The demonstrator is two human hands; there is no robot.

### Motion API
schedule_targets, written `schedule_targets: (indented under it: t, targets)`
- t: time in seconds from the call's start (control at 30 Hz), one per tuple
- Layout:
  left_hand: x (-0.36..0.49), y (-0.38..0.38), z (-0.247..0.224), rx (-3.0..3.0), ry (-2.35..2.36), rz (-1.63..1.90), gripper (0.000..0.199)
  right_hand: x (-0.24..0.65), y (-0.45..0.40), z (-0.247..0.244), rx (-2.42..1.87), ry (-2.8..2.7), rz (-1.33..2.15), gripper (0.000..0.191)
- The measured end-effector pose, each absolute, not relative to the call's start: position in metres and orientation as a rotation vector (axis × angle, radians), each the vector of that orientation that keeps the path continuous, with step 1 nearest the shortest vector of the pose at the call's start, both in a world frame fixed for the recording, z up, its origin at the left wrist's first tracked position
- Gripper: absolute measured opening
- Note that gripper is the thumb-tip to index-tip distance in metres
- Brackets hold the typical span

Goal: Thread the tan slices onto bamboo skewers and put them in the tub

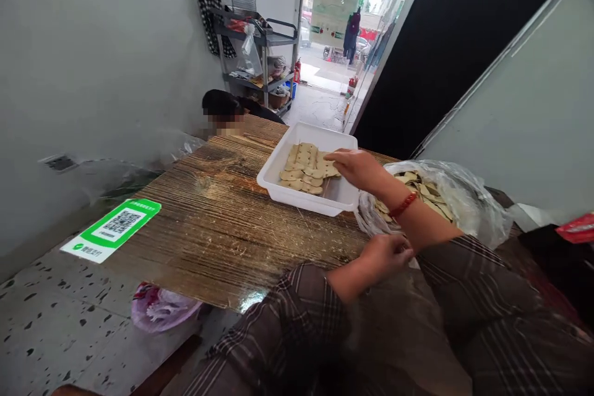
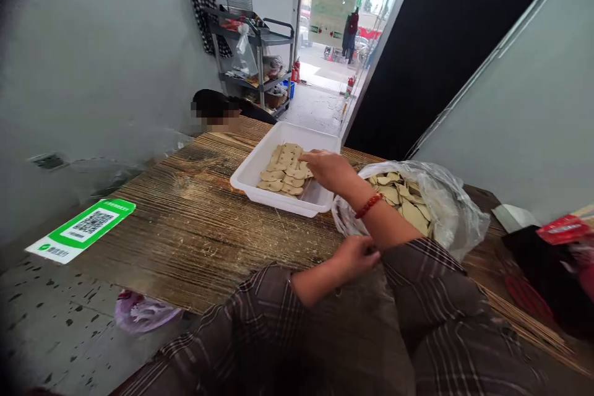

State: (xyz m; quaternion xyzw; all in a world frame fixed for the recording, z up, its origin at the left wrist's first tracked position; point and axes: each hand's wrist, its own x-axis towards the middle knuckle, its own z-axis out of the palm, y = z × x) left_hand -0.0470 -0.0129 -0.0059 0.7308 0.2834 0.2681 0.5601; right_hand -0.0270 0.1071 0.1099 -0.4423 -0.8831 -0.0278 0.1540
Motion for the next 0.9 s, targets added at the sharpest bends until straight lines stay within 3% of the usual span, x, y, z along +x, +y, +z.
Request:
schedule_targets:
  t: [0.2,0.43,0.67,0.9]
  targets:
    - [-0.047,-0.008,-0.010,1.725,0.682,0.714,0.022,0.106,0.021,0.121,-1.608,-1.892,-0.230,0.025]
    - [-0.047,0.000,0.000,1.394,0.608,0.758,0.023,0.234,-0.092,0.081,-1.817,-1.276,-0.109,0.026]
    - [-0.053,0.002,0.012,1.309,0.615,0.804,0.040,0.267,-0.163,0.022,-2.134,-1.474,-0.067,0.025]
    - [-0.056,0.006,0.016,1.338,0.688,0.884,0.044,0.259,-0.157,0.001,-2.083,-1.621,-0.173,0.026]
